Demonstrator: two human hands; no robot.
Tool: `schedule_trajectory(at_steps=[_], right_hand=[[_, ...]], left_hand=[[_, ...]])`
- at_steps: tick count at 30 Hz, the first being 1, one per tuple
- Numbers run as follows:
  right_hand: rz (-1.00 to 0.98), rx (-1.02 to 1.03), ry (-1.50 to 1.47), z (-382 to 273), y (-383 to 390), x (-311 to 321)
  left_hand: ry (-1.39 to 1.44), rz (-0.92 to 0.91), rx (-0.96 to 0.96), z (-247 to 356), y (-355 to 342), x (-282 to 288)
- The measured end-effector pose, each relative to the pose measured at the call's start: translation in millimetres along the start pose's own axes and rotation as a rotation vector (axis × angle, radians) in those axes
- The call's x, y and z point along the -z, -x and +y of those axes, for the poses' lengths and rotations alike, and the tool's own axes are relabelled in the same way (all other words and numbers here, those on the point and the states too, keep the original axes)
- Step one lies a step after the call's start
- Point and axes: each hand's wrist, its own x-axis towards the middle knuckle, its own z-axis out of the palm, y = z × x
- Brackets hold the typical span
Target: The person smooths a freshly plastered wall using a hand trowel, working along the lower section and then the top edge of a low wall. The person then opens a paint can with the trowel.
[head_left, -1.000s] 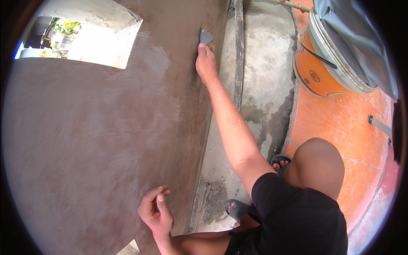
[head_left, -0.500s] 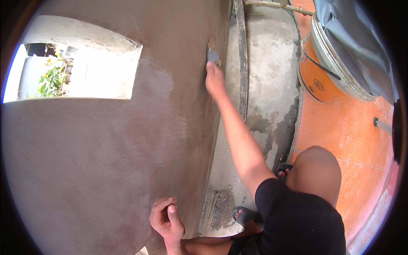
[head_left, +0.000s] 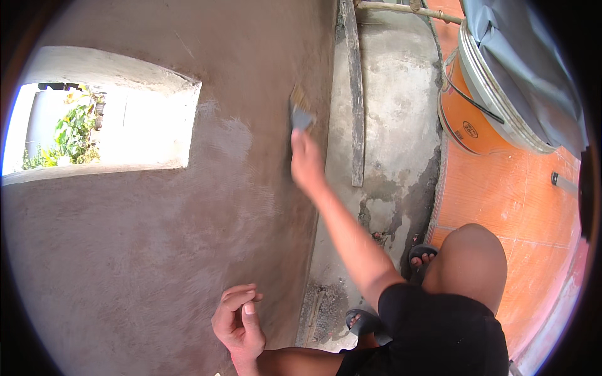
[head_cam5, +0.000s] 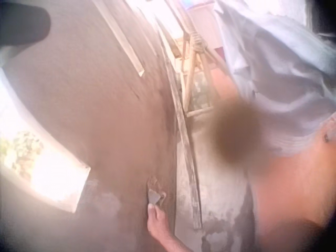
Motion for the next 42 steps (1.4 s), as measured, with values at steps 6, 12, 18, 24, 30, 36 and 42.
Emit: schedule_trajectory(at_steps=[6, 12, 18, 24, 30, 36, 42], right_hand=[[0.077, 0.082, 0.038, 17, 36, -21], [0.111, -0.003, 0.140, -16, -13, -2], [0.208, 0.222, 0.051, 6, 29, -25], [0.097, -0.009, 0.131, -16, -17, -6], [0.290, 0.244, 0.162, 11, -6, -23], [0.200, 0.160, 0.072, 9, -44, 2], [0.151, 0.268, 0.156, 25, 90, -38]], left_hand=[[0.100, -0.077, 0.092, 8, 2, -13], [0.109, -0.143, -0.006, 10, 2, -20], [0.108, -0.215, 0.160, 8, 1, -26], [0.160, -0.143, 0.067, 8, -2, -28], [0.154, -0.248, 0.272, 8, -4, -32], [0.163, -0.196, 0.111, 7, -7, -36], [0.039, -0.324, 0.274, 1, -5, -35]])
